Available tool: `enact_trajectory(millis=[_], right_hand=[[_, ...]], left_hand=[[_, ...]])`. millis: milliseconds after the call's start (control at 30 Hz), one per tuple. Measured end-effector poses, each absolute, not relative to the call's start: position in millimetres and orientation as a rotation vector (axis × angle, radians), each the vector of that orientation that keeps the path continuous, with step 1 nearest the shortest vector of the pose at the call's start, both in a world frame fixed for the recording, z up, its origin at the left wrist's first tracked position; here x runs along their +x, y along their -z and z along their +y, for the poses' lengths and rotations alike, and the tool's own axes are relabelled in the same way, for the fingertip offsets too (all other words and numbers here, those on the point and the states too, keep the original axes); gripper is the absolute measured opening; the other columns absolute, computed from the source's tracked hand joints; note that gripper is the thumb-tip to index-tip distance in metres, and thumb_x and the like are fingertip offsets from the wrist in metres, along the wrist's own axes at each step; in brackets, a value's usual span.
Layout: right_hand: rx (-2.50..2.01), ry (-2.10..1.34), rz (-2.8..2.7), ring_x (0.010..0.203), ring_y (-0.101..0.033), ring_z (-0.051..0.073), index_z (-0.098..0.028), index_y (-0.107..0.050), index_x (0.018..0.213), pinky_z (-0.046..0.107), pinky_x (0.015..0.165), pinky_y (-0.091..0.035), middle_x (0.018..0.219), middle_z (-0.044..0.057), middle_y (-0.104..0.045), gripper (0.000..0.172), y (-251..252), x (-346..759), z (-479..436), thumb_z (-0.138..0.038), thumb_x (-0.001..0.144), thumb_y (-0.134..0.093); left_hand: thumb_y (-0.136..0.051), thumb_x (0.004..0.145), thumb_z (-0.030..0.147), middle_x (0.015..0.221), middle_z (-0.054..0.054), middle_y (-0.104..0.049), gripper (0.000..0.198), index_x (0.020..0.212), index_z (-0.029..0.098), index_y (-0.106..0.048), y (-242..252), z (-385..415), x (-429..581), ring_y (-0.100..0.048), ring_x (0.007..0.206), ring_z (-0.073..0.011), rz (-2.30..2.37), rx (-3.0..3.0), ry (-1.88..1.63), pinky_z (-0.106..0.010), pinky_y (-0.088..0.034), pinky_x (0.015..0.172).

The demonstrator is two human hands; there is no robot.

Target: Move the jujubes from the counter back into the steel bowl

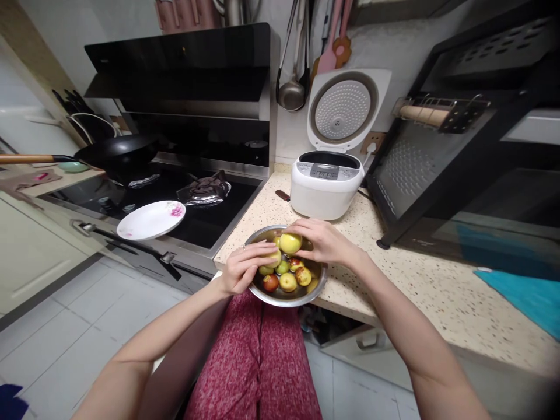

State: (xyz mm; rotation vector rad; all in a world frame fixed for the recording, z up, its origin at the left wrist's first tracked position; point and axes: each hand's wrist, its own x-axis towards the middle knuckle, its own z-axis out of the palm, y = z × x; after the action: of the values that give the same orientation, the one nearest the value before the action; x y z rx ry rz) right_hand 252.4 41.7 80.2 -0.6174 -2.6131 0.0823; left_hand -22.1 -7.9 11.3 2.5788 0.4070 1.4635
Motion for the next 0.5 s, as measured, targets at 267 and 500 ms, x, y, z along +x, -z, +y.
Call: enact_trajectory(millis=[267,500], right_hand=[[-0.562,-0.291,-2.610,0.107,-0.070,0.026,-0.022,-0.068,0.136,0.040,0.094,-0.055,0.120,0.011,-0.074,0.055,-80,255,43,-0.034,0.084,-0.085],[-0.596,-0.390,-2.623,0.091,-0.073,0.025,-0.017,-0.073,0.131,0.035,0.084,-0.054,0.105,0.012,-0.079,0.066,-74,254,50,-0.043,0.073,-0.092]], left_hand=[[-0.021,0.111,0.038,0.130,-0.016,-0.073,0.059,0.130,0.016,-0.072,1,5,-26,-0.065,0.131,-0.0276,0.348,2.615,-1.509,-0.048,-0.057,0.107],[-0.021,0.112,0.042,0.131,-0.016,-0.073,0.060,0.134,0.016,-0.070,3,7,-26,-0.066,0.129,-0.0279,0.348,2.585,-1.556,-0.048,-0.057,0.106]])
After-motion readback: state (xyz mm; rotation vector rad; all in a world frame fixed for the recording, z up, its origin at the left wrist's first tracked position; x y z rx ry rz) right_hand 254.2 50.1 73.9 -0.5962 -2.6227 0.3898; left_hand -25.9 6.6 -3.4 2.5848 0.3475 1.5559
